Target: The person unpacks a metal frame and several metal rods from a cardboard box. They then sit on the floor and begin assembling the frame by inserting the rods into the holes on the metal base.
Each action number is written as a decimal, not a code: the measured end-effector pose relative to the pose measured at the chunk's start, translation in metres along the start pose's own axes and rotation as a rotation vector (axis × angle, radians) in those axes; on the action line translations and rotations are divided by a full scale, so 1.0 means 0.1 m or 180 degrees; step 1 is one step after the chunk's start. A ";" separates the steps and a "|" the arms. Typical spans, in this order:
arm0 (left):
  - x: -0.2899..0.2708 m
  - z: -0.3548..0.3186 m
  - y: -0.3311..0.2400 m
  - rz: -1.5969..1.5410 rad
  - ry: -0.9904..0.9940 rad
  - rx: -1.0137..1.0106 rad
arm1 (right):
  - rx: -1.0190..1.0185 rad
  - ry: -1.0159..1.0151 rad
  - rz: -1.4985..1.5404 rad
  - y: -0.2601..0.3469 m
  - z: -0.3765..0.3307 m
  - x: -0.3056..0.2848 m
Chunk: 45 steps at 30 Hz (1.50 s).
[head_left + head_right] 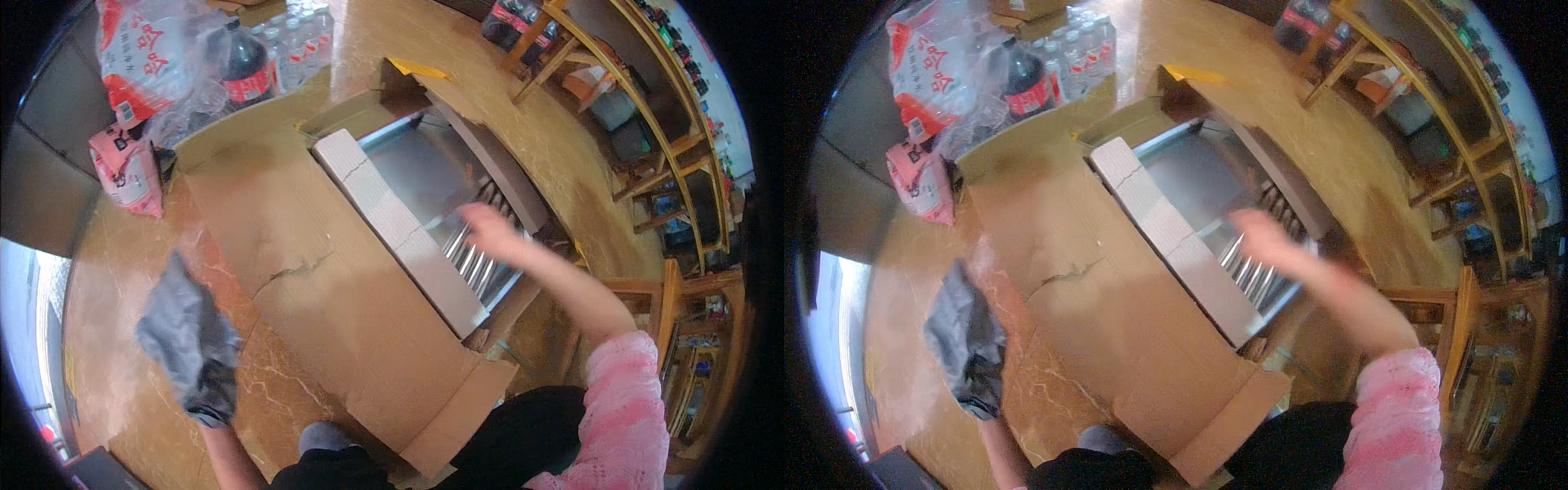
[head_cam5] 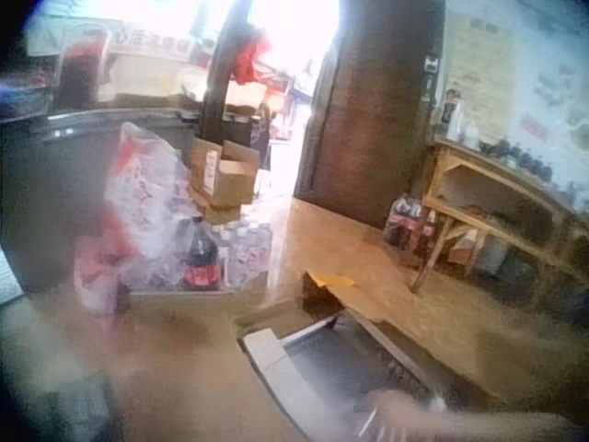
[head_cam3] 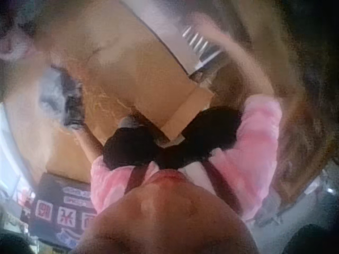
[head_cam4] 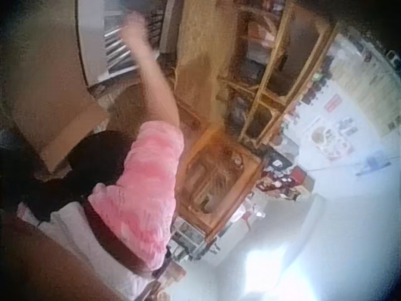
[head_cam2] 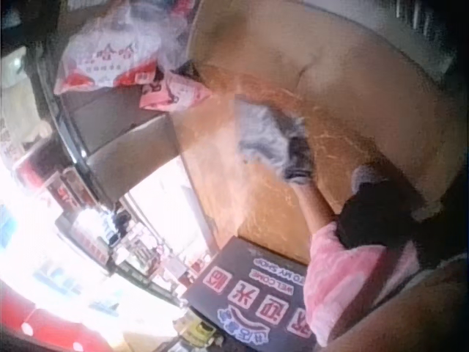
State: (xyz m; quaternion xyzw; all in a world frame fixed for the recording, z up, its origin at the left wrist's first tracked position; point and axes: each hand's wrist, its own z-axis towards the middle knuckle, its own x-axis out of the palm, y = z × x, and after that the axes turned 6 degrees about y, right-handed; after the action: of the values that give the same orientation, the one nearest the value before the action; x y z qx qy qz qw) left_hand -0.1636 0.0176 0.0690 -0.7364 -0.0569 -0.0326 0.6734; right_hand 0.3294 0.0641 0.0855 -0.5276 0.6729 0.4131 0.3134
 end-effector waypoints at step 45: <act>4.66 0.97 1.88 0.1493 0.3381 -0.2881 | 0.1465 -0.0535 0.7485 -1.69 0.15 1.48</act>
State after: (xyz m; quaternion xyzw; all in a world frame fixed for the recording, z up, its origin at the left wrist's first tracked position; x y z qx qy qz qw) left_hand 0.3192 0.1166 -0.0675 -0.8201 0.4550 -0.2603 0.2296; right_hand 0.4567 -0.0069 -0.0864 0.5065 0.7781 0.3496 -0.1256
